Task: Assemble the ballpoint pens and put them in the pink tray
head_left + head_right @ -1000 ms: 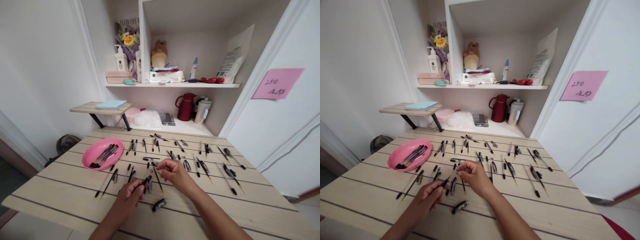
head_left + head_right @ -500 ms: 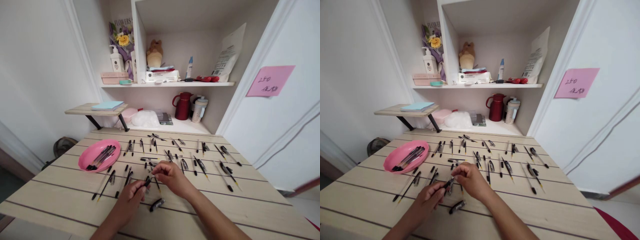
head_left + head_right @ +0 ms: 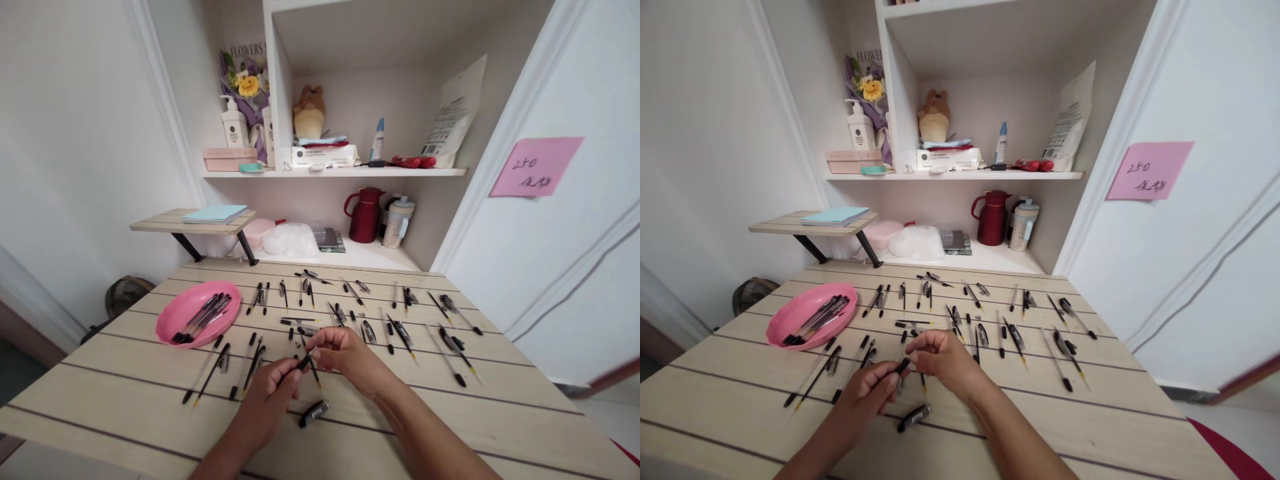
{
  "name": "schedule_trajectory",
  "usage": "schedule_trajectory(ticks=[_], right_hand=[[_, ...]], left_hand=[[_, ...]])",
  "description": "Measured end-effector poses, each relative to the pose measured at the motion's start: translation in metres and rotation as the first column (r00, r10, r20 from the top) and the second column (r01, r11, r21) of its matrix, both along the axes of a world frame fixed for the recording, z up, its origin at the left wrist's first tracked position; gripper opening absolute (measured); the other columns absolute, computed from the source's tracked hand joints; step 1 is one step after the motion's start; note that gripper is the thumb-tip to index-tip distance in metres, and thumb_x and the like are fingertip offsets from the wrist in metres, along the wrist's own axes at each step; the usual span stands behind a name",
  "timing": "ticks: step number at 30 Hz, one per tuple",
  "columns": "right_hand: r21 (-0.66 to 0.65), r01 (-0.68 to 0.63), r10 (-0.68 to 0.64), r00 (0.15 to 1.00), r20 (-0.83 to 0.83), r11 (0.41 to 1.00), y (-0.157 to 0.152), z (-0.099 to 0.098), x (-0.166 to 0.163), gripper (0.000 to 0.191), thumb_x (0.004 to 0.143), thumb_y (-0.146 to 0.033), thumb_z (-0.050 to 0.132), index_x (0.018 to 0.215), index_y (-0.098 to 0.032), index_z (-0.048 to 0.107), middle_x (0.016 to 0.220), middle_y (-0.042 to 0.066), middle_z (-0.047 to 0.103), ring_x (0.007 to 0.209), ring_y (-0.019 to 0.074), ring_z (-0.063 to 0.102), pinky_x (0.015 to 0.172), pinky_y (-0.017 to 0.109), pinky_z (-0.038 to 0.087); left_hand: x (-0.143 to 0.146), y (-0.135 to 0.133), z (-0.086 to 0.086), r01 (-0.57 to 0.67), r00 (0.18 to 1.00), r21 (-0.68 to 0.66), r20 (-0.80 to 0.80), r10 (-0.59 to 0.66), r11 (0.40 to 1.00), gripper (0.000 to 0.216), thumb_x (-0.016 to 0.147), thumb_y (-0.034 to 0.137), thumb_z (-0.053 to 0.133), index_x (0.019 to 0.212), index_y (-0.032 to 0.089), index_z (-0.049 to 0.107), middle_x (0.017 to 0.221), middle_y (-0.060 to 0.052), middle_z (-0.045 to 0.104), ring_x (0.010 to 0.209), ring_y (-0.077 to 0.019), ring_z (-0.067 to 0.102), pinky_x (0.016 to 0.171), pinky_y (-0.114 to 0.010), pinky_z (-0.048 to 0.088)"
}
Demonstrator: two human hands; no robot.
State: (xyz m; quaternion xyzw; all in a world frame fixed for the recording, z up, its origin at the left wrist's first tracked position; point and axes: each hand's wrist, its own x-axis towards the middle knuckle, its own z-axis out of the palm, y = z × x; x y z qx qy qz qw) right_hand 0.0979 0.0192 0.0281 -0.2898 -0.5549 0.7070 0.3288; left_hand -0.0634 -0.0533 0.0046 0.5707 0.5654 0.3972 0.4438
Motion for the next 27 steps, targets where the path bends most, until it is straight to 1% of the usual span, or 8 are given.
schedule_trajectory(ticks=[6, 10, 13, 15, 19, 23, 25, 27], right_hand=[[0.046, 0.052, -0.053, 0.998, 0.021, 0.998, 0.001, 0.001, -0.001, 0.024, 0.057, -0.033, 0.071, 0.071, -0.016, 0.062, 0.057, -0.004, 0.054, 0.048, 0.0061, 0.044, 0.049, 0.021, 0.033], [0.121, 0.095, -0.104, 0.992, 0.069, 0.988, 0.005, -0.006, -0.003, 0.024, 0.058, -0.036, 0.07, 0.066, -0.015, 0.06, 0.054, -0.004, 0.051, 0.046, 0.0059, 0.039, 0.045, 0.021, 0.029], [0.203, 0.143, -0.165, 0.981, 0.099, 0.969, 0.008, -0.009, -0.002, 0.026, 0.06, -0.037, 0.07, 0.06, -0.015, 0.056, 0.051, -0.005, 0.047, 0.045, 0.0056, 0.036, 0.044, 0.02, 0.025], [0.214, 0.146, -0.165, 0.984, 0.073, 0.966, 0.009, -0.009, -0.001, 0.027, 0.063, -0.04, 0.067, 0.064, -0.015, 0.057, 0.051, -0.005, 0.047, 0.046, 0.0063, 0.037, 0.045, 0.021, 0.026], [0.155, 0.137, -0.135, 0.991, -0.025, 0.978, 0.009, -0.005, 0.001, 0.03, 0.065, -0.042, 0.065, 0.08, -0.016, 0.061, 0.055, -0.004, 0.051, 0.049, 0.008, 0.042, 0.048, 0.022, 0.031], [0.154, 0.211, -0.213, 0.977, -0.004, 0.965, 0.01, -0.005, 0.0, 0.029, 0.058, -0.041, 0.07, 0.061, -0.016, 0.056, 0.049, -0.005, 0.047, 0.045, 0.0065, 0.037, 0.044, 0.021, 0.028], [0.151, 0.193, -0.195, 0.981, -0.005, 0.969, 0.01, -0.005, 0.0, 0.03, 0.059, -0.042, 0.07, 0.064, -0.016, 0.055, 0.051, -0.005, 0.048, 0.045, 0.0063, 0.038, 0.044, 0.02, 0.029], [0.141, 0.136, -0.134, 0.991, -0.021, 0.981, 0.011, -0.006, 0.001, 0.031, 0.06, -0.041, 0.069, 0.076, -0.016, 0.059, 0.057, -0.004, 0.052, 0.047, 0.0064, 0.039, 0.045, 0.02, 0.03]], left_hand=[[0.003, 0.003, 0.005, -0.009, 0.998, 0.04, -0.062, 0.012, 0.999, 0.027, 0.081, 0.036, 0.043, 0.081, 0.014, 0.059, 0.058, 0.003, 0.045, 0.048, -0.0078, 0.037, 0.045, -0.019, 0.029], [0.007, 0.002, 0.015, -0.02, 0.979, 0.171, -0.196, 0.054, 0.985, 0.026, 0.08, 0.034, 0.044, 0.078, 0.016, 0.062, 0.06, 0.001, 0.049, 0.056, -0.0114, 0.045, 0.052, -0.02, 0.034], [0.011, 0.004, 0.019, -0.027, 0.969, 0.238, -0.234, 0.085, 0.971, 0.027, 0.08, 0.034, 0.043, 0.081, 0.017, 0.064, 0.061, 0.0, 0.051, 0.061, -0.0131, 0.047, 0.055, -0.021, 0.035], [0.012, 0.006, 0.018, -0.045, 0.974, 0.23, -0.206, 0.094, 0.972, 0.028, 0.081, 0.034, 0.043, 0.088, 0.018, 0.065, 0.061, 0.001, 0.051, 0.059, -0.0124, 0.047, 0.054, -0.02, 0.035], [0.012, 0.011, 0.012, -0.052, 0.986, 0.18, -0.15, 0.08, 0.982, 0.031, 0.081, 0.034, 0.042, 0.094, 0.017, 0.064, 0.058, 0.002, 0.048, 0.053, -0.0105, 0.043, 0.05, -0.02, 0.034], [0.013, 0.013, 0.009, -0.043, 0.987, 0.183, -0.142, 0.07, 0.982, 0.032, 0.082, 0.035, 0.042, 0.097, 0.017, 0.063, 0.059, 0.002, 0.048, 0.053, -0.0103, 0.044, 0.051, -0.02, 0.034], [0.013, 0.014, 0.008, -0.051, 0.989, 0.171, -0.131, 0.074, 0.984, 0.032, 0.082, 0.035, 0.042, 0.097, 0.017, 0.063, 0.059, 0.002, 0.048, 0.053, -0.01, 0.043, 0.051, -0.02, 0.034], [0.014, 0.014, 0.008, -0.059, 0.991, 0.151, -0.113, 0.076, 0.987, 0.032, 0.081, 0.035, 0.042, 0.095, 0.016, 0.063, 0.058, 0.002, 0.047, 0.052, -0.0099, 0.042, 0.05, -0.02, 0.034]])
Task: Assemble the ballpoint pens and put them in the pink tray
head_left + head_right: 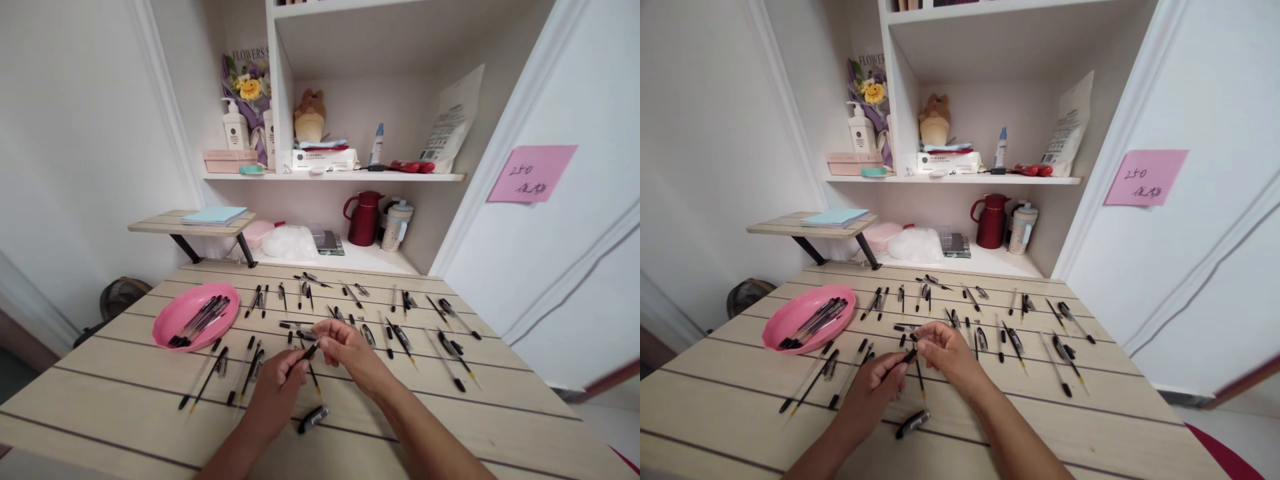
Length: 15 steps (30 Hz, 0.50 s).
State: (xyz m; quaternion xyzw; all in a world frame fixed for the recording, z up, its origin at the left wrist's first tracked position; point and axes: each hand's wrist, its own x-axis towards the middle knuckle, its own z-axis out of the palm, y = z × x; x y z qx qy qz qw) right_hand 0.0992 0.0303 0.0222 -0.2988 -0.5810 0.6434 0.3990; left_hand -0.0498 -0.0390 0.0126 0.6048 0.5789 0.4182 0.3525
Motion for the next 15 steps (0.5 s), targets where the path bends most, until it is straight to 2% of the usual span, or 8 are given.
schedule_trajectory(ticks=[2, 6, 10, 15], right_hand=[[-0.007, -0.023, 0.023, 1.0, -0.009, 1.0, 0.0008, -0.0012, 0.0007, 0.033, 0.06, -0.041, 0.069, 0.08, -0.016, 0.06, 0.06, -0.003, 0.054, 0.048, 0.0062, 0.039, 0.046, 0.02, 0.031], [-0.026, 0.02, -0.02, 1.0, -0.004, 0.999, 0.0014, -0.0043, 0.0, 0.029, 0.058, -0.039, 0.071, 0.067, -0.016, 0.056, 0.053, -0.005, 0.049, 0.045, 0.0054, 0.035, 0.043, 0.02, 0.026], [-0.064, -0.039, 0.037, 0.999, -0.036, 0.997, 0.0011, -0.0052, 0.0004, 0.032, 0.057, -0.033, 0.073, 0.081, -0.017, 0.059, 0.064, -0.003, 0.054, 0.049, 0.0059, 0.038, 0.045, 0.02, 0.027], [-0.064, 0.007, -0.009, 1.0, -0.029, 0.998, 0.0029, -0.0074, 0.0008, 0.026, 0.057, -0.034, 0.073, 0.067, -0.016, 0.057, 0.054, -0.005, 0.051, 0.045, 0.0051, 0.033, 0.044, 0.02, 0.023]], left_hand=[[0.0007, 0.0007, -0.0004, 0.003, 1.0, -0.016, 0.015, -0.003, 1.0, 0.031, 0.081, 0.035, 0.043, 0.093, 0.015, 0.064, 0.057, 0.002, 0.047, 0.052, -0.0101, 0.042, 0.05, -0.02, 0.034], [0.0024, 0.002, -0.0004, -0.005, 0.999, -0.024, 0.041, 0.006, 1.0, 0.031, 0.08, 0.036, 0.044, 0.092, 0.016, 0.064, 0.059, 0.001, 0.049, 0.055, -0.0108, 0.045, 0.051, -0.02, 0.035], [0.003, 0.0029, -0.0012, -0.009, 0.998, -0.013, 0.062, 0.009, 1.0, 0.03, 0.08, 0.036, 0.044, 0.087, 0.015, 0.064, 0.057, 0.001, 0.048, 0.052, -0.0104, 0.043, 0.049, -0.02, 0.034], [0.0024, 0.005, -0.0045, 0.007, 0.999, -0.024, 0.052, -0.006, 1.0, 0.029, 0.079, 0.035, 0.045, 0.088, 0.015, 0.064, 0.058, 0.002, 0.049, 0.052, -0.0101, 0.043, 0.049, -0.02, 0.034]])
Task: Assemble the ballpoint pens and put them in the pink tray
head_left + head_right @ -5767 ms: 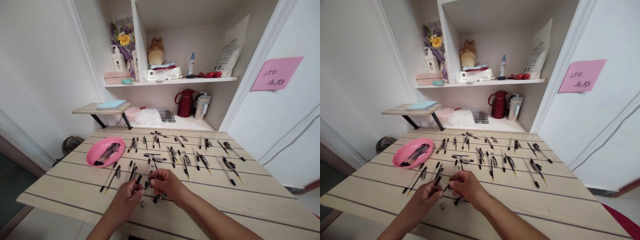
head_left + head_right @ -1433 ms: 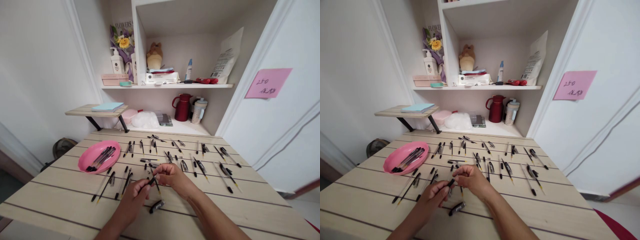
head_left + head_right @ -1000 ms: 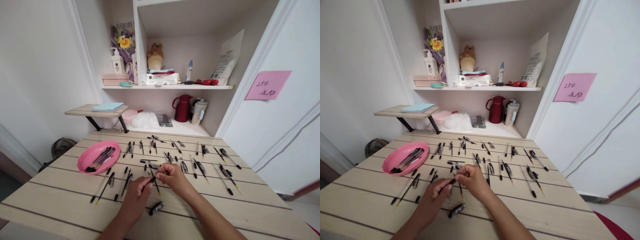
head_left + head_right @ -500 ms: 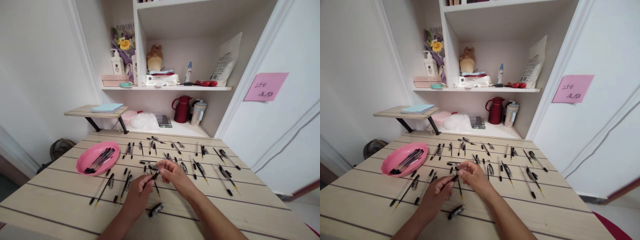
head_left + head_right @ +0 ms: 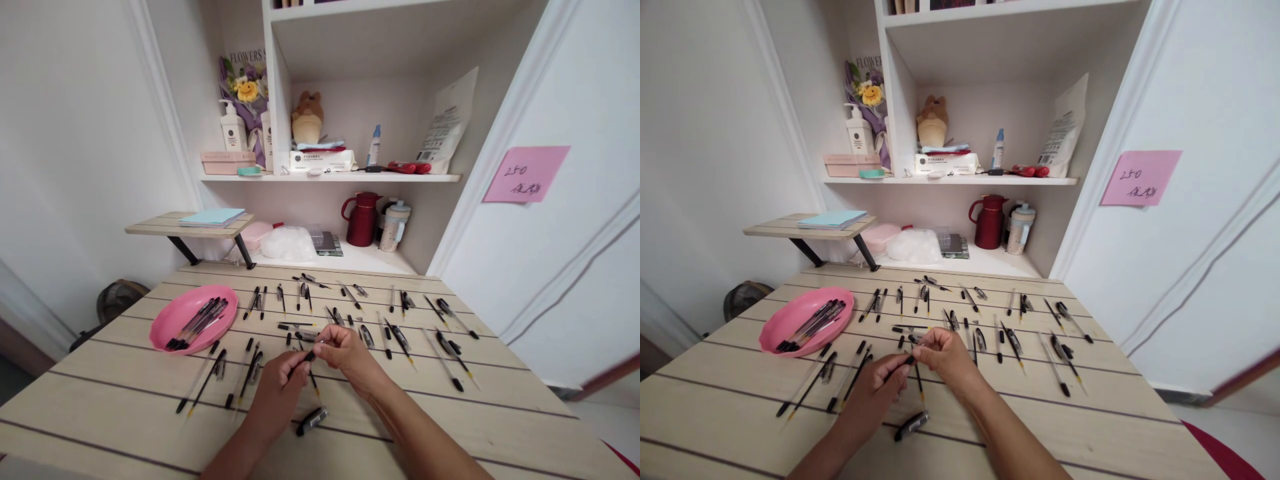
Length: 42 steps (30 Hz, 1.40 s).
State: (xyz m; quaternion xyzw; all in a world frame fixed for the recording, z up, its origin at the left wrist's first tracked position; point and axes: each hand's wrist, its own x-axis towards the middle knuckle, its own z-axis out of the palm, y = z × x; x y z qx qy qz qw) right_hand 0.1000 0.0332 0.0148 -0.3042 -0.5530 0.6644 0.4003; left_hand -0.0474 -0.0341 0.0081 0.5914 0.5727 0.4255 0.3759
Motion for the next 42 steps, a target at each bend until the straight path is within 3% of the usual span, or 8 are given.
schedule_trajectory(ticks=[20, 25, 27, 30, 33, 35, 37, 42], right_hand=[[-0.011, 0.014, -0.013, 0.999, 0.042, 1.0, 0.002, -0.01, -0.006, 0.03, 0.057, -0.039, 0.071, 0.066, -0.016, 0.055, 0.053, -0.005, 0.046, 0.045, 0.0055, 0.032, 0.043, 0.02, 0.023], [0.171, -0.045, -0.008, 0.954, 0.299, 0.984, 0.0, -0.003, 0.001, 0.022, 0.062, -0.035, 0.066, 0.07, -0.018, 0.055, 0.06, -0.004, 0.05, 0.05, 0.0076, 0.04, 0.047, 0.02, 0.031], [0.321, -0.236, 0.028, 0.842, 0.539, 0.917, -0.009, 0.003, 0.004, 0.015, 0.061, -0.029, 0.066, 0.067, -0.019, 0.058, 0.065, -0.002, 0.056, 0.055, 0.0099, 0.046, 0.051, 0.022, 0.034], [0.459, -0.554, -0.048, 0.6, 0.798, 0.695, -0.028, 0.008, 0.001, 0.023, 0.055, -0.026, 0.069, 0.077, -0.021, 0.064, 0.079, 0.002, 0.061, 0.068, 0.0165, 0.054, 0.059, 0.025, 0.037], [0.458, -0.684, -0.209, 0.419, 0.884, 0.567, -0.043, 0.004, -0.01, 0.022, 0.062, -0.017, 0.059, 0.083, -0.018, 0.064, 0.085, 0.008, 0.062, 0.072, 0.0201, 0.056, 0.06, 0.027, 0.038], [0.452, -0.711, -0.207, 0.408, 0.889, 0.538, -0.045, 0.002, -0.014, 0.021, 0.064, -0.013, 0.053, 0.082, -0.016, 0.064, 0.083, 0.009, 0.063, 0.071, 0.0202, 0.056, 0.06, 0.028, 0.038], [0.49, -0.652, -0.119, 0.527, 0.842, 0.578, -0.04, 0.001, -0.013, 0.021, 0.062, -0.013, 0.055, 0.081, -0.019, 0.063, 0.082, 0.006, 0.062, 0.071, 0.0184, 0.055, 0.06, 0.026, 0.038], [0.278, -0.106, 0.016, 0.951, 0.31, 0.955, -0.01, 0.013, 0.005, 0.017, 0.066, -0.023, 0.062, 0.082, -0.02, 0.055, 0.059, -0.005, 0.05, 0.05, 0.0089, 0.044, 0.048, 0.021, 0.033]], left_hand=[[-0.005, -0.001, 0.001, -0.047, 0.997, 0.089, -0.063, 0.053, 0.995, 0.027, 0.075, 0.034, 0.05, 0.088, 0.018, 0.068, 0.061, 0.0, 0.055, 0.058, -0.0126, 0.048, 0.053, -0.021, 0.037], [-0.013, 0.004, 0.001, -0.137, 0.99, 0.051, 0.045, 0.135, 0.989, 0.03, 0.071, 0.035, 0.055, 0.089, 0.015, 0.067, 0.061, 0.0, 0.058, 0.055, -0.0124, 0.048, 0.051, -0.021, 0.037], [-0.016, 0.007, 0.002, -0.175, 0.978, 0.002, 0.118, 0.173, 0.985, 0.035, 0.071, 0.038, 0.054, 0.092, 0.013, 0.066, 0.058, 0.001, 0.056, 0.049, -0.0103, 0.045, 0.047, -0.02, 0.035], [-0.019, 0.009, 0.004, -0.178, 0.955, -0.087, 0.226, 0.193, 0.98, 0.04, 0.07, 0.04, 0.055, 0.097, 0.011, 0.063, 0.055, 0.003, 0.052, 0.044, -0.0076, 0.041, 0.042, -0.019, 0.031], [-0.018, 0.008, 0.008, -0.152, 0.917, -0.149, 0.348, 0.196, 0.977, 0.043, 0.067, 0.04, 0.057, 0.099, 0.011, 0.061, 0.055, 0.004, 0.051, 0.043, -0.0066, 0.041, 0.039, -0.018, 0.027], [-0.017, 0.007, 0.009, -0.136, 0.887, -0.172, 0.418, 0.197, 0.976, 0.043, 0.065, 0.039, 0.059, 0.098, 0.011, 0.061, 0.057, 0.003, 0.052, 0.044, -0.0061, 0.042, 0.04, -0.017, 0.028], [-0.017, 0.006, 0.009, -0.124, 0.87, -0.186, 0.452, 0.197, 0.975, 0.042, 0.063, 0.037, 0.061, 0.096, 0.011, 0.062, 0.058, 0.002, 0.053, 0.045, -0.0058, 0.043, 0.041, -0.017, 0.03], [-0.015, 0.006, 0.008, -0.051, 0.883, -0.194, 0.45, 0.134, 0.98, 0.036, 0.063, 0.035, 0.063, 0.09, 0.011, 0.063, 0.058, 0.001, 0.055, 0.045, -0.0064, 0.045, 0.041, -0.018, 0.033]])
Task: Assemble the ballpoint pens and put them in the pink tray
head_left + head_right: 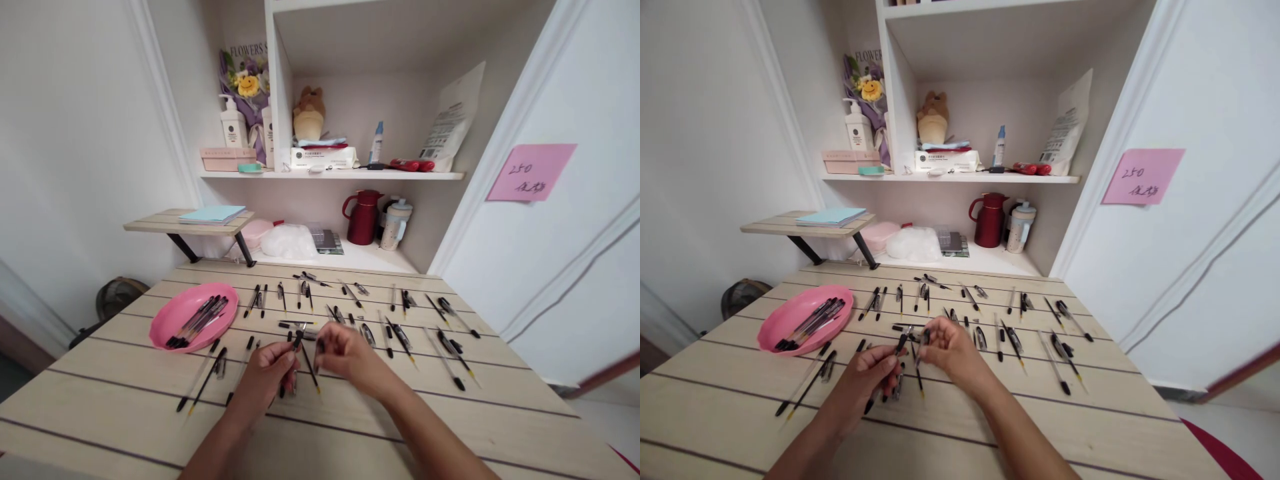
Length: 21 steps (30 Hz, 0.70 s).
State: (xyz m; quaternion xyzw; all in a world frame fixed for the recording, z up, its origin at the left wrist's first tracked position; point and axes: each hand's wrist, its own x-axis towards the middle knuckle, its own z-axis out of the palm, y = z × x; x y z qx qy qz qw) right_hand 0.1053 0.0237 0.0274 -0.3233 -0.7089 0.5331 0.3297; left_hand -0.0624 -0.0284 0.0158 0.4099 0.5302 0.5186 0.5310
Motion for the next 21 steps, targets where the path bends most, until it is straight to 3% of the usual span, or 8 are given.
schedule_trajectory(ticks=[4, 8, 13, 21], right_hand=[[-0.192, 0.142, -0.204, 0.91, -0.362, 0.971, 0.019, 0.001, 0.009, 0.033, 0.064, -0.031, 0.069, 0.089, -0.019, 0.052, 0.06, -0.005, 0.048, 0.053, 0.009, 0.048, 0.049, 0.021, 0.034], [-0.292, 0.168, -0.298, 0.82, -0.489, 0.942, 0.024, -0.004, 0.01, 0.027, 0.07, -0.034, 0.065, 0.086, -0.019, 0.051, 0.063, -0.003, 0.051, 0.054, 0.008, 0.049, 0.049, 0.02, 0.034], [-0.268, 0.164, -0.285, 0.808, -0.516, 0.949, 0.023, -0.003, 0.01, 0.026, 0.071, -0.034, 0.064, 0.087, -0.018, 0.052, 0.063, -0.003, 0.052, 0.053, 0.0076, 0.049, 0.049, 0.019, 0.036], [-0.183, 0.108, -0.173, 0.903, -0.393, 0.977, 0.015, -0.005, 0.0, 0.026, 0.067, -0.036, 0.066, 0.08, -0.017, 0.053, 0.056, -0.005, 0.05, 0.05, 0.0088, 0.051, 0.046, 0.02, 0.036]], left_hand=[[0.004, -0.002, -0.004, 0.079, 0.996, -0.029, -0.033, -0.08, 0.996, 0.041, 0.069, 0.041, 0.058, 0.098, 0.013, 0.061, 0.053, 0.003, 0.053, 0.041, -0.0076, 0.049, 0.039, -0.018, 0.033], [0.005, -0.004, -0.009, 0.134, 0.985, -0.032, -0.106, -0.137, 0.99, 0.045, 0.072, 0.042, 0.055, 0.106, 0.013, 0.058, 0.053, 0.004, 0.052, 0.036, -0.0051, 0.044, 0.034, -0.016, 0.027], [0.005, -0.002, -0.012, 0.139, 0.974, -0.026, -0.178, -0.141, 0.99, 0.044, 0.074, 0.041, 0.052, 0.109, 0.013, 0.057, 0.054, 0.005, 0.051, 0.034, -0.0029, 0.036, 0.034, -0.016, 0.025], [0.008, -0.002, -0.005, 0.137, 0.962, 0.009, -0.238, -0.131, 0.991, 0.031, 0.072, 0.032, 0.052, 0.092, 0.014, 0.065, 0.052, 0.005, 0.05, 0.037, -0.0038, 0.036, 0.037, -0.016, 0.028]])
